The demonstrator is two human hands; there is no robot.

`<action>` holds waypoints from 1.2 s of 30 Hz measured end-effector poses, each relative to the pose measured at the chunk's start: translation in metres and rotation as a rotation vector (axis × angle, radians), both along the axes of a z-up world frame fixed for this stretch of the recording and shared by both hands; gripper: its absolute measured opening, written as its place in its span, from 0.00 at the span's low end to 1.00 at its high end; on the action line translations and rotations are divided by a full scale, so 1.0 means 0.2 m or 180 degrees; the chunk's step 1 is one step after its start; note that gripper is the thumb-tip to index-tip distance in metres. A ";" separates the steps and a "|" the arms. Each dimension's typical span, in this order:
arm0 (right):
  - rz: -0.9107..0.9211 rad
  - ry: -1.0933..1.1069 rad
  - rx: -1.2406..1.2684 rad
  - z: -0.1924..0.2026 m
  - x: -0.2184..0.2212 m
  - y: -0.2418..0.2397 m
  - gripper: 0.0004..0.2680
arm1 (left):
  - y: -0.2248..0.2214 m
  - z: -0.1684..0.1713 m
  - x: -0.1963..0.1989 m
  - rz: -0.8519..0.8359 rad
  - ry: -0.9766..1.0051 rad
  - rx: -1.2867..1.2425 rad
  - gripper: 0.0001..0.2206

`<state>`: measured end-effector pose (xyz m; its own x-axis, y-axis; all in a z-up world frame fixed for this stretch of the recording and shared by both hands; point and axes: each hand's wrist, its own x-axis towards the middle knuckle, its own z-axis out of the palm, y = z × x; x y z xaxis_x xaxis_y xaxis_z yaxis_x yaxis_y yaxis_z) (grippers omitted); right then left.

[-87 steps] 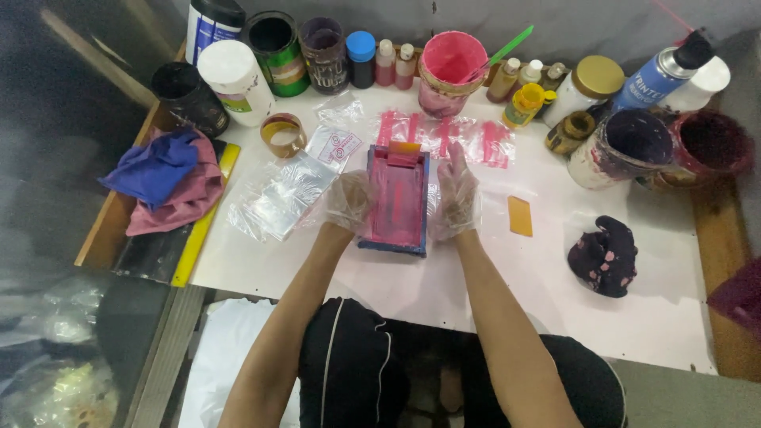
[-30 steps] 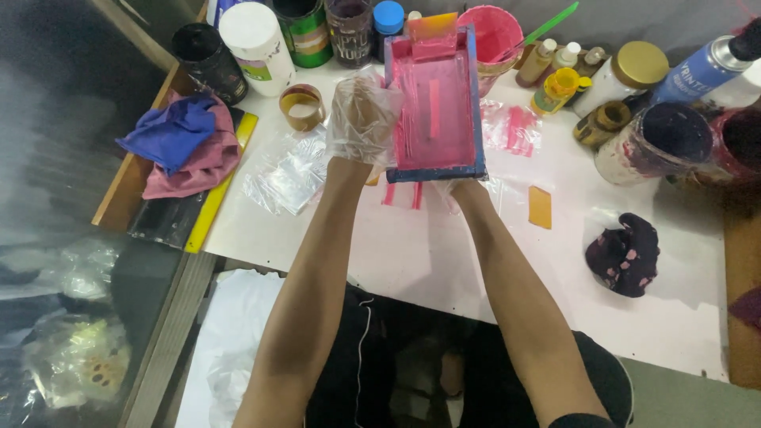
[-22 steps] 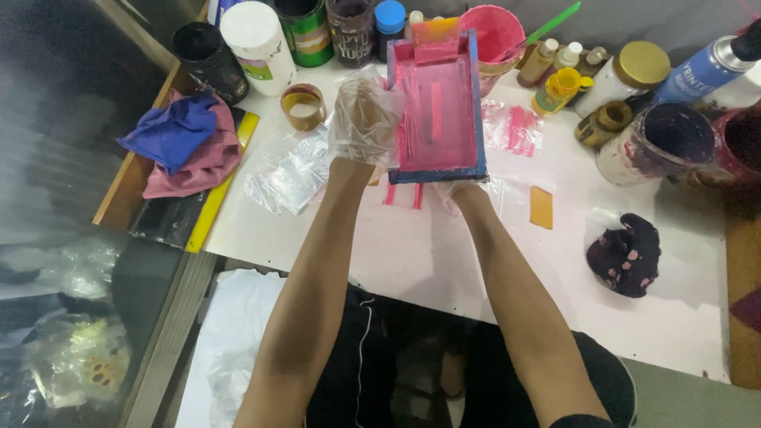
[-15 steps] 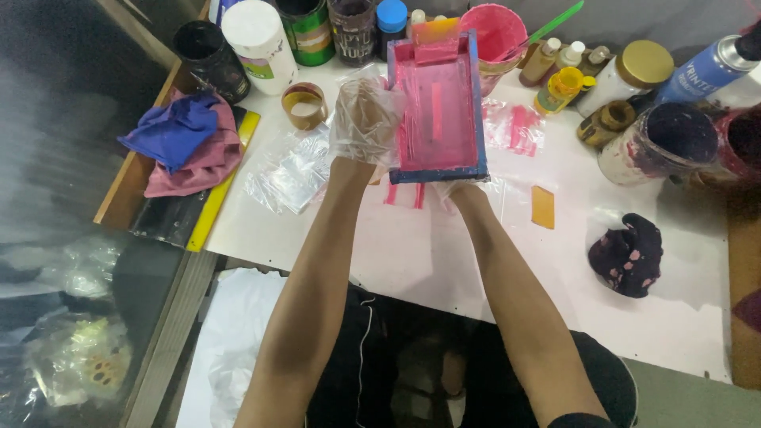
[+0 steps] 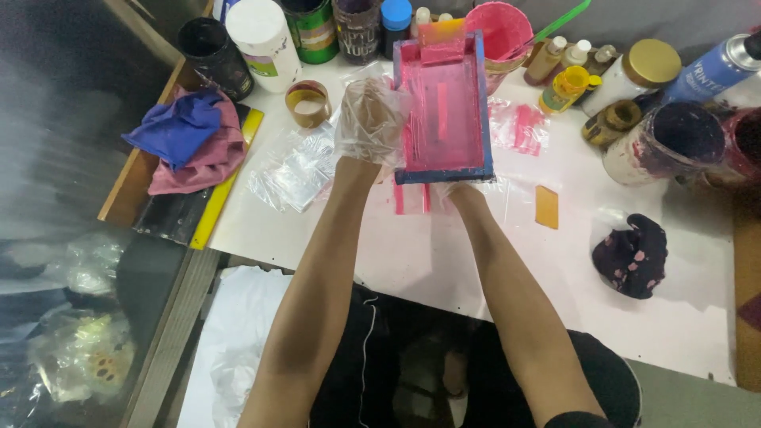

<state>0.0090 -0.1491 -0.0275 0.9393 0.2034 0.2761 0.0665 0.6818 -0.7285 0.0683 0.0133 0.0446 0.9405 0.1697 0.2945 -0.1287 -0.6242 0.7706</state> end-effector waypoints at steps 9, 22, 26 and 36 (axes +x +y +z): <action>0.0109 -0.0315 0.0292 0.03 -0.04 -0.06 0.17 | -0.01 -0.04 0.02 0.0025 0.0273 0.0097 0.11; -0.1561 0.1811 -0.1867 0.32 0.06 -0.41 0.07 | -0.12 -0.18 0.07 -0.0261 0.0499 0.0224 0.14; -0.1327 0.1558 -0.2779 0.27 0.05 -0.52 0.05 | -0.16 -0.19 0.05 -0.0467 0.0623 0.0120 0.16; -0.1240 0.1360 -0.2721 -0.04 0.12 -0.66 0.05 | -0.24 -0.35 0.09 -0.0657 0.0863 0.0199 0.18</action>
